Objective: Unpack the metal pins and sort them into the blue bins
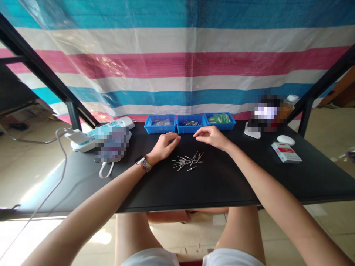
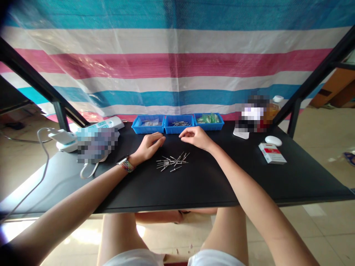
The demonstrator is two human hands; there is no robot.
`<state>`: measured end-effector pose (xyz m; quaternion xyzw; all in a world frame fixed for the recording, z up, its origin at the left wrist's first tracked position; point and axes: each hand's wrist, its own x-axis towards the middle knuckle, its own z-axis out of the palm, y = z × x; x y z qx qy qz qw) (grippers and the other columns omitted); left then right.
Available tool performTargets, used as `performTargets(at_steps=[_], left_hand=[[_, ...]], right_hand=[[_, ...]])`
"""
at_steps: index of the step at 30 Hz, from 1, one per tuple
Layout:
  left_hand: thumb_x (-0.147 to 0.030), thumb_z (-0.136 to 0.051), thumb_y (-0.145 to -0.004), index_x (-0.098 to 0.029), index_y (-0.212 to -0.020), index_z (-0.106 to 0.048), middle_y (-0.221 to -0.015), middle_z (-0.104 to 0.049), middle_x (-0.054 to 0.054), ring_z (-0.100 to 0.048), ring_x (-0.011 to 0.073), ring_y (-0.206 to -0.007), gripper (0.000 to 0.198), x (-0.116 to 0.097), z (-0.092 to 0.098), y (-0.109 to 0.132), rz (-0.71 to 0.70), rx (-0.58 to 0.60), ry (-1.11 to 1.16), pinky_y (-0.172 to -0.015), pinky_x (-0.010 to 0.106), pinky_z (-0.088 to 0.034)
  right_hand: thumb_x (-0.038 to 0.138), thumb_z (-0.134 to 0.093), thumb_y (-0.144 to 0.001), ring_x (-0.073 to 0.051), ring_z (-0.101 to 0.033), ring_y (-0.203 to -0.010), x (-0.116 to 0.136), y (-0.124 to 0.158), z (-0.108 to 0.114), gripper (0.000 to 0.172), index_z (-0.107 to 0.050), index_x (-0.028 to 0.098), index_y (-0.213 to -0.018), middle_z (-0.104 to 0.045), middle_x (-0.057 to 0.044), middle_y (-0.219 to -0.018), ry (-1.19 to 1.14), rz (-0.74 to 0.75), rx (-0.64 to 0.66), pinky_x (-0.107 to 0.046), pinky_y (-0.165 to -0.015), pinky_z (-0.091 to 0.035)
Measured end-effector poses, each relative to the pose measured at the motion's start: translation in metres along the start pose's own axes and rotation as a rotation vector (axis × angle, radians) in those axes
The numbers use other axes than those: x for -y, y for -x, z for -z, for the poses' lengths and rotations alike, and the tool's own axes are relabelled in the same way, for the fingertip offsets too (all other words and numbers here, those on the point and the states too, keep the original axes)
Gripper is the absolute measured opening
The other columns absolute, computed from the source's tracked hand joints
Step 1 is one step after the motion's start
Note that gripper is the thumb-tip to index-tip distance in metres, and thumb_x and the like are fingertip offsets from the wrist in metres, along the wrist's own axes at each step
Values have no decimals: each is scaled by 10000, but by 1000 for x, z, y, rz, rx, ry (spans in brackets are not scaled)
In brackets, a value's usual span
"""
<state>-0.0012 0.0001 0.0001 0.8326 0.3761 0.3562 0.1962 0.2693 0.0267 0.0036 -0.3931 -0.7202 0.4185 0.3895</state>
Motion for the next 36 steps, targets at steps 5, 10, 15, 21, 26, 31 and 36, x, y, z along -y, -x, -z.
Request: performTargets(at_steps=[5, 10, 15, 21, 26, 31, 36], left_hand=[[-452, -440, -1097, -218, -677, -456, -692, -526, 14, -494, 179, -683, 481, -2, 0, 0, 3, 3, -2, -698, 345, -415], [-439, -445, -1097, -213, -682, -447, -703, -518, 10, -485, 170, -674, 472, -2, 0, 0, -1, 13, 2, -688, 341, -398], [-431, -446, -1097, -210, -688, -458, -709, -525, 11, -489, 169, -678, 465, 0, 0, 0, 4, 14, -1, -681, 335, -391], [-408, -449, -1092, -204, -678, -482, -689, -534, 8, -503, 167, -679, 463, -1, 0, -1, -10, 18, -17, -702, 329, -405], [-408, -452, -1099, -195, -707, -542, -728, -596, 21, -559, 172, -717, 456, 0, 0, -1, -27, 19, 6, -728, 321, -437], [-421, -551, -1070, -179, -902, -670, -865, -684, 41, -629, 183, -800, 318, 3, -1, 0, -66, 8, 79, -769, 309, -495], [-384, -648, -1021, -179, -1013, -702, -928, -707, 46, -649, 177, -808, 212, 2, -3, 0, -103, -23, 117, -775, 298, -535]], right_hand=[[195, -830, -746, -119, -532, -660, 11, 10, -6, 115, -861, 205, -856, -670, -6, -803, 258, 126, 382, -256, -603, -420], [103, -798, -771, -143, -590, -742, 14, 18, -15, 165, -865, 212, -875, -663, -15, -840, 335, 160, 451, -262, -676, -473], [34, -748, -760, -136, -591, -748, 18, 20, -17, 174, -813, 183, -822, -663, -16, -865, 363, 163, 464, -252, -689, -471], [73, -731, -760, -126, -551, -718, 21, 17, -17, 108, -728, 171, -805, -657, 2, -807, 254, 166, 388, -253, -678, -444], [158, -738, -744, -132, -629, -676, 14, 13, -21, 132, -642, 183, -831, -710, 6, -780, -87, -2, 230, -261, -657, -491], [250, -848, -734, -183, -765, -793, 11, 11, -31, 235, -643, 180, -824, -788, -51, -941, -418, -46, 94, -338, -780, -622], [378, -969, -669, -181, -779, -794, 10, 10, -39, 361, -724, 170, -834, -748, -16, -901, -610, -107, -74, -357, -807, -673]])
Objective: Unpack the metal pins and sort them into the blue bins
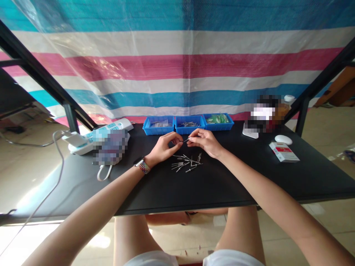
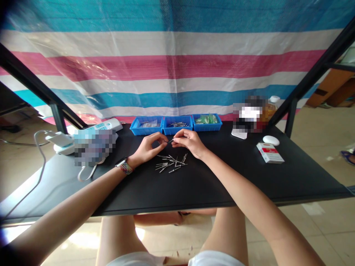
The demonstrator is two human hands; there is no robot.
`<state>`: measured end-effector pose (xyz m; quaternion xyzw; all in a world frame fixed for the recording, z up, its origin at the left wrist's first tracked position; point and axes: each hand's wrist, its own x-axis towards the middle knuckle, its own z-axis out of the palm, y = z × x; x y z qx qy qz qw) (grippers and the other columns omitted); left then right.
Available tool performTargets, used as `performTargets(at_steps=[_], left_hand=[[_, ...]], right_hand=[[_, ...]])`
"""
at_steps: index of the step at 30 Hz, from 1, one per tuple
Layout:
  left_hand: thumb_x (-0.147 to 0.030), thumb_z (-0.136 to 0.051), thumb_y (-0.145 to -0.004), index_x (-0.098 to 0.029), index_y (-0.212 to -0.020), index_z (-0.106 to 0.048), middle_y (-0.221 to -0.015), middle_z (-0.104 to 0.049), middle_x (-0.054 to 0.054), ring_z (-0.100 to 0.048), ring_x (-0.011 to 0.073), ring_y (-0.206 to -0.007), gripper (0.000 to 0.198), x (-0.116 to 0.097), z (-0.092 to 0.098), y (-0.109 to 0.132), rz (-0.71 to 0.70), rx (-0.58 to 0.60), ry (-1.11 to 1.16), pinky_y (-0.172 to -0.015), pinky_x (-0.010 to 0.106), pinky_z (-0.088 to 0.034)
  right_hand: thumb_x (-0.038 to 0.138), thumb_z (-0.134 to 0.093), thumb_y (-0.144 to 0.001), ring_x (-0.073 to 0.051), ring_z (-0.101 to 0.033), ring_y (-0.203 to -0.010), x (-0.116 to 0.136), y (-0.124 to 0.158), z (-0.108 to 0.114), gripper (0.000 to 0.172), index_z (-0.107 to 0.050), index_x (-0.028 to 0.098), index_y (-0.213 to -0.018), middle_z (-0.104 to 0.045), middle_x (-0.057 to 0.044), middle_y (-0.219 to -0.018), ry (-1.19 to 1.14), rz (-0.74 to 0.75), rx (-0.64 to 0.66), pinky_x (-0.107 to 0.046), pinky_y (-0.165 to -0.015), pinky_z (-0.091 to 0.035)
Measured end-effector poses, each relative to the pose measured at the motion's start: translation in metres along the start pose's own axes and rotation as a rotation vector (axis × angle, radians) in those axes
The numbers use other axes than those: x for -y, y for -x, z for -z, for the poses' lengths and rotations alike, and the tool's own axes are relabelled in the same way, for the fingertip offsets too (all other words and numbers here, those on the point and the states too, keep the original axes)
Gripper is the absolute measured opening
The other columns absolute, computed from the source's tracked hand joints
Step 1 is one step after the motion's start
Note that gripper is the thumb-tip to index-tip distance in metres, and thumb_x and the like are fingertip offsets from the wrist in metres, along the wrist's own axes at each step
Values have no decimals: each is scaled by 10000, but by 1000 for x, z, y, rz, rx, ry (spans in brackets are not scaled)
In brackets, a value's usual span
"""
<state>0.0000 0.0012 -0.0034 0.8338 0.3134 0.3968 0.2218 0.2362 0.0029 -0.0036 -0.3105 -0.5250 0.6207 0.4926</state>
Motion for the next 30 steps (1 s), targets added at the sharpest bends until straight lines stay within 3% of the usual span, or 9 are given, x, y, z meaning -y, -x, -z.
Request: performTargets(at_steps=[3, 14, 21, 30], left_hand=[[-355, -664, -1008, -186, -995, -699, -911, -704, 39, -648, 170, -788, 173, 0, -2, 0, -13, -16, -11, -767, 296, -544], [-299, -656, -993, -200, -1000, -674, -896, -686, 21, -637, 156, -780, 101, 7, -5, 1, 34, -62, -40, -733, 279, -531], [-347, -594, -1022, -194, -915, -649, -839, -674, 18, -612, 158, -746, 195, 5, -5, -1, 87, -65, -60, -690, 279, -488], [-444, -518, -1085, -195, -920, -631, -852, -678, 31, -622, 174, -771, 318, 0, -1, -1, 83, -40, -32, -747, 301, -505]], right_hand=[[411, -998, -636, -167, -760, -717, -2, -1, -1, 405, -750, 170, -848, -738, 0, -803, 18, -28, -55, -329, -741, -672], [399, -974, -656, -214, -801, -760, -3, -1, 1, 383, -736, 172, -853, -806, -58, -848, -21, -91, -39, -347, -764, -668], [450, -971, -667, -185, -759, -681, -5, -1, -1, 409, -714, 185, -842, -745, -11, -767, 145, 73, -64, -319, -673, -640], [632, -899, -720, -154, -676, -592, -13, -4, 2, 497, -694, 188, -804, -724, -21, -725, 240, 90, -59, -294, -573, -590]])
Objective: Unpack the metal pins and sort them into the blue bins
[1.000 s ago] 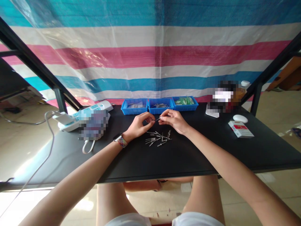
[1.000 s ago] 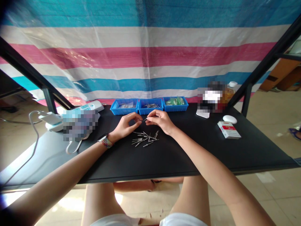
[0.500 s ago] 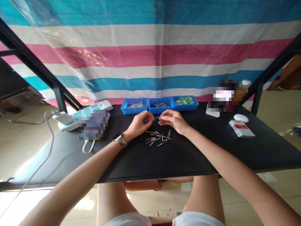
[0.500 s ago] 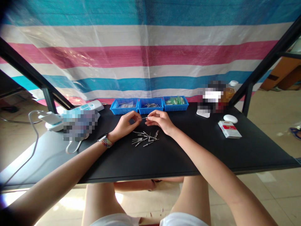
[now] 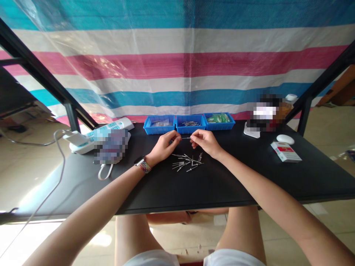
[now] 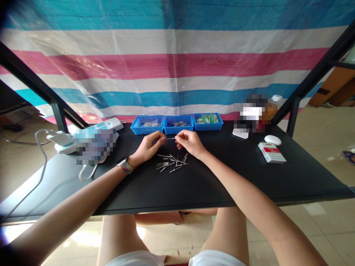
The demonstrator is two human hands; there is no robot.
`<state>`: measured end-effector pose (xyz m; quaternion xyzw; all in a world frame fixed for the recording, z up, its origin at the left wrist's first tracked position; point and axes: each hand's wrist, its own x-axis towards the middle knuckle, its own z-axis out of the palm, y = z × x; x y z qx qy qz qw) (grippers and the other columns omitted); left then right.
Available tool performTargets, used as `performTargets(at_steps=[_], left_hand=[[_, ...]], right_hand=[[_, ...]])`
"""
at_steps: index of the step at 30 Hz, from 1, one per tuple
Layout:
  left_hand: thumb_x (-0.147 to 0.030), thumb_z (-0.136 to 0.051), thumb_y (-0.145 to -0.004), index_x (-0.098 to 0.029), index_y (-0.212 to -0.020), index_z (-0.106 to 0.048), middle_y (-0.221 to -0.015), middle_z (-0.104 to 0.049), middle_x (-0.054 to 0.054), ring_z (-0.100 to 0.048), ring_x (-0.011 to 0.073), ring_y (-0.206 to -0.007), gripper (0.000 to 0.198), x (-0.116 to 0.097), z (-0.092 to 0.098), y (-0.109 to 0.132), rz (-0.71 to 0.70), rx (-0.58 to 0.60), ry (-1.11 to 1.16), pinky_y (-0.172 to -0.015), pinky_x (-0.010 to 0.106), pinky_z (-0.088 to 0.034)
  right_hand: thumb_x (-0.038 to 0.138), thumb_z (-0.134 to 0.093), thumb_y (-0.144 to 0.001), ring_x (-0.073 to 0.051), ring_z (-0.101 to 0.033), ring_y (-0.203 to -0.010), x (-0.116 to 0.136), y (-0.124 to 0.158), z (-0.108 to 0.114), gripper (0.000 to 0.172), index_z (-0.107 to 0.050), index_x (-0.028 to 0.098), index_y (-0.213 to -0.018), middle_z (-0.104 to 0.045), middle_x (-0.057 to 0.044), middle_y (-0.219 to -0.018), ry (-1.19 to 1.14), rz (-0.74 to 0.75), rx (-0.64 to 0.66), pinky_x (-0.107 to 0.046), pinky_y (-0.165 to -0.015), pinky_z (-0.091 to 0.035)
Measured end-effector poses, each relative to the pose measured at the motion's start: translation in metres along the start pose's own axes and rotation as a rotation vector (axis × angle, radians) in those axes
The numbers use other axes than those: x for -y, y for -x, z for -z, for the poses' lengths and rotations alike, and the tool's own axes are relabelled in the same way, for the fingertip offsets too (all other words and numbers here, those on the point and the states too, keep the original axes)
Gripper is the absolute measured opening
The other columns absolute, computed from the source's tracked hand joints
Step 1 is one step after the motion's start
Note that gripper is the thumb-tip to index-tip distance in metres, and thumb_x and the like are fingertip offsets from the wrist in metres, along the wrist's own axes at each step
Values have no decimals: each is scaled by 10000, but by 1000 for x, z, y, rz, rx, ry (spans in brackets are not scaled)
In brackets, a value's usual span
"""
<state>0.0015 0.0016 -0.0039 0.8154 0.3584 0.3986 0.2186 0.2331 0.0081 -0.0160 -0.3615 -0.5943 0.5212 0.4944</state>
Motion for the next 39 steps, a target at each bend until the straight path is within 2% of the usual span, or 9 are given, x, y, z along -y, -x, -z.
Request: performTargets(at_steps=[4, 8, 11, 15, 22, 33, 35, 37, 39], left_hand=[[-438, -599, -1047, -195, -973, -651, -872, -679, 31, -624, 173, -774, 260, 1, 0, 1, -26, 7, 14, -735, 294, -516], [-416, -585, -1057, -197, -975, -660, -888, -675, 36, -620, 170, -782, 246, 5, -2, 1, -52, -1, -16, -747, 293, -517], [-415, -557, -1077, -198, -954, -665, -894, -673, 39, -623, 177, -805, 271, 6, -2, 1, -68, -7, -41, -766, 299, -511], [-415, -548, -1087, -196, -896, -662, -881, -675, 39, -631, 177, -808, 312, 4, -1, 0, -73, 6, -48, -768, 301, -500], [-449, -521, -1102, -197, -837, -674, -841, -668, 34, -632, 176, -780, 397, 3, 0, -1, -48, 27, -69, -765, 308, -494], [-484, -503, -1103, -200, -800, -644, -802, -656, 33, -617, 181, -760, 438, 1, 1, 0, -28, 14, -77, -762, 313, -493], [-468, -480, -1111, -198, -798, -637, -805, -655, 35, -622, 184, -774, 442, 2, 2, 1, -28, 29, -71, -770, 315, -489], [-452, -455, -1117, -195, -798, -634, -820, -663, 41, -628, 188, -789, 447, 2, 3, 1, -38, 54, -57, -780, 320, -486], [-440, -439, -1116, -193, -798, -635, -839, -675, 48, -631, 192, -797, 449, 1, 5, 2, -49, 88, -47, -791, 326, -487]], right_hand=[[700, -844, -757, -145, -640, -555, -1, 1, -1, 535, -670, 193, -769, -702, -20, -689, 44, 6, -2, -285, -546, -558], [702, -829, -777, -145, -637, -553, 1, 2, -3, 534, -668, 193, -764, -696, -21, -686, 50, 9, 6, -283, -544, -551], [650, -833, -799, -139, -638, -550, 4, 4, -3, 484, -681, 191, -792, -706, -22, -715, 27, 21, 4, -282, -544, -551], [515, -901, -748, -154, -670, -599, 7, 5, -4, 392, -701, 198, -866, -699, -3, -740, -19, 41, 0, -296, -575, -581], [415, -878, -737, -172, -674, -651, 7, 6, -4, 299, -682, 206, -823, -674, -2, -727, 20, 56, -22, -296, -566, -576], [308, -882, -696, -143, -633, -551, 10, 8, -4, 256, -655, 203, -749, -644, 23, -656, 35, 14, 50, -267, -511, -538], [322, -899, -686, -139, -631, -539, 11, 4, -1, 276, -656, 198, -729, -649, 20, -651, 32, 15, 17, -268, -511, -548], [361, -911, -688, -137, -634, -539, 13, -4, 4, 293, -676, 192, -733, -655, 15, -651, 22, 27, -70, -275, -526, -572], [405, -913, -695, -132, -642, -539, 15, -13, 12, 311, -732, 185, -819, -705, -5, -722, 2, 30, -166, -284, -535, -595]])
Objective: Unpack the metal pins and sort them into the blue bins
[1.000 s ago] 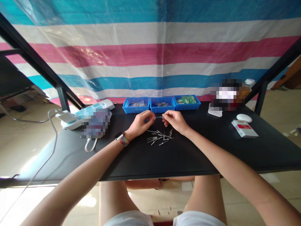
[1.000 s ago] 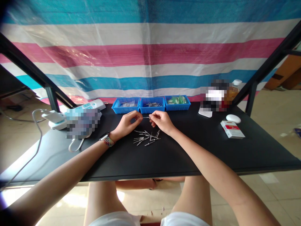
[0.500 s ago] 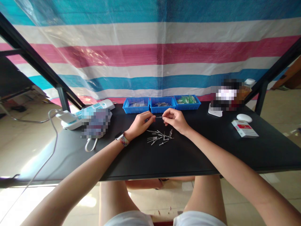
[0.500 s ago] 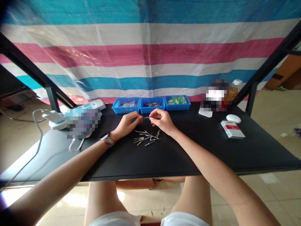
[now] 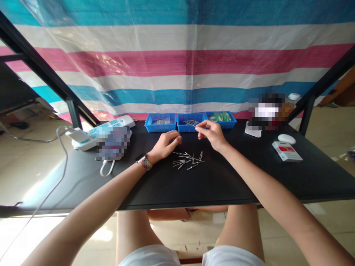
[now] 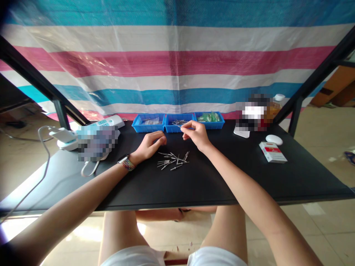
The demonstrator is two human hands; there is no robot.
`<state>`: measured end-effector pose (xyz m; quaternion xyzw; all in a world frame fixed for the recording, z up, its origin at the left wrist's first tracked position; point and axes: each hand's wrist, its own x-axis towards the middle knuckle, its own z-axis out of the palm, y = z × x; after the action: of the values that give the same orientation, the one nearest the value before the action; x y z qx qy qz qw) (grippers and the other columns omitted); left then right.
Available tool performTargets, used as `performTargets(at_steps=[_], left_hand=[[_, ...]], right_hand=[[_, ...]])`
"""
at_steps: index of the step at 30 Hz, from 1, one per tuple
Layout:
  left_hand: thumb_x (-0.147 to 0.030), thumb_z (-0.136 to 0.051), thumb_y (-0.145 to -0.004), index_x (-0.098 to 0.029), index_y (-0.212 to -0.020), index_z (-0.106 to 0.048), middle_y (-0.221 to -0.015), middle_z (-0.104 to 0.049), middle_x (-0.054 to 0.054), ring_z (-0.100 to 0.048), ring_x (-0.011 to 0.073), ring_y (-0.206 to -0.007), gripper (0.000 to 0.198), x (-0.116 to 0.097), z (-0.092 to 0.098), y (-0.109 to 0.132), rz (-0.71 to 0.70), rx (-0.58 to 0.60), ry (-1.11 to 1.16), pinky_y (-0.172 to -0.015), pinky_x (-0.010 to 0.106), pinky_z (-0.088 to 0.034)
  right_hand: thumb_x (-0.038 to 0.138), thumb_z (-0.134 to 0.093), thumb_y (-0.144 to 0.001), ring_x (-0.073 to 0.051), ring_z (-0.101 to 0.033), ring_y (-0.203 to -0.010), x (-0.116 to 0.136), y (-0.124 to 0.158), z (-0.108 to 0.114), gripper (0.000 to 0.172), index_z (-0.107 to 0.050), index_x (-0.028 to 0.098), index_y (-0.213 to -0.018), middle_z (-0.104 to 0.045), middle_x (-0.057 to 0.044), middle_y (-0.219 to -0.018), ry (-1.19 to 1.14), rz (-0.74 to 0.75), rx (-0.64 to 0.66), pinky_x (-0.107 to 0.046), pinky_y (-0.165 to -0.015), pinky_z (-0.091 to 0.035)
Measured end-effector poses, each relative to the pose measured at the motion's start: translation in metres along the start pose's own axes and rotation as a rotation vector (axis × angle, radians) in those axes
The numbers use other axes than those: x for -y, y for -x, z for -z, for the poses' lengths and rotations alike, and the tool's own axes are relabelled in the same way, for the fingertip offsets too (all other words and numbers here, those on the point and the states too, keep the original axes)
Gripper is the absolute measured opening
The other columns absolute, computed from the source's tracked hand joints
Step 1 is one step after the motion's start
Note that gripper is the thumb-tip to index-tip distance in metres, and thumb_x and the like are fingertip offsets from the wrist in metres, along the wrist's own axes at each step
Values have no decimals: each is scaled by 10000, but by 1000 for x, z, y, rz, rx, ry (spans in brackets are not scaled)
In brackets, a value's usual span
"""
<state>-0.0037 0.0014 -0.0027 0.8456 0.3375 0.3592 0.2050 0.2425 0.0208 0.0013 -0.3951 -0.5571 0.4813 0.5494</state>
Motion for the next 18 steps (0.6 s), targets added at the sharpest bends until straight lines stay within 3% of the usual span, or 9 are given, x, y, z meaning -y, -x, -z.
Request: performTargets(at_steps=[4, 8, 10, 13, 15, 18], left_hand=[[-430, -425, -1112, -194, -800, -640, -847, -683, 51, -632, 198, -805, 447, 0, 1, 0, 2, 17, -8, -798, 328, -492], [-430, -429, -1107, -194, -795, -645, -849, -692, 54, -639, 199, -807, 447, 0, 1, 0, 12, 12, -19, -803, 327, -502], [-424, -436, -1105, -194, -795, -647, -852, -694, 54, -639, 199, -802, 439, -1, 1, 0, 10, 16, -20, -803, 329, -504], [-408, -440, -1102, -194, -795, -645, -835, -678, 47, -630, 194, -782, 426, -3, 1, 0, 14, -2, -24, -784, 327, -492], [-397, -438, -1102, -193, -789, -638, -821, -663, 42, -623, 191, -773, 424, -3, 1, 0, 19, -11, -29, -770, 324, -483], [-396, -441, -1099, -193, -783, -635, -820, -663, 42, -618, 190, -766, 423, -4, 1, -1, 23, -7, -35, -762, 327, -481]], right_hand=[[449, -881, -728, -109, -619, -483, 0, -13, 16, 463, -794, 193, -1103, -779, -47, -956, 47, 8, -73, -281, -455, -551], [376, -783, -816, -103, -531, -453, 1, -3, 24, 249, -826, 180, -964, -738, -27, -794, 294, 120, -88, -251, -414, -394], [320, -749, -842, -113, -530, -504, 2, 8, 18, 158, -827, 189, -883, -742, -32, -793, 388, 159, 41, -258, -466, -390], [202, -741, -838, -107, -515, -557, 3, 22, 2, 105, -841, 203, -870, -737, -28, -852, 517, 251, 340, -270, -548, -408], [101, -712, -833, -109, -525, -592, 2, 28, -8, 180, -850, 211, -867, -705, -18, -837, 586, 322, 486, -275, -604, -426], [-11, -628, -848, -130, -598, -690, -2, 31, -12, 316, -847, 216, -851, -689, -22, -856, 621, 376, 579, -281, -701, -466]])
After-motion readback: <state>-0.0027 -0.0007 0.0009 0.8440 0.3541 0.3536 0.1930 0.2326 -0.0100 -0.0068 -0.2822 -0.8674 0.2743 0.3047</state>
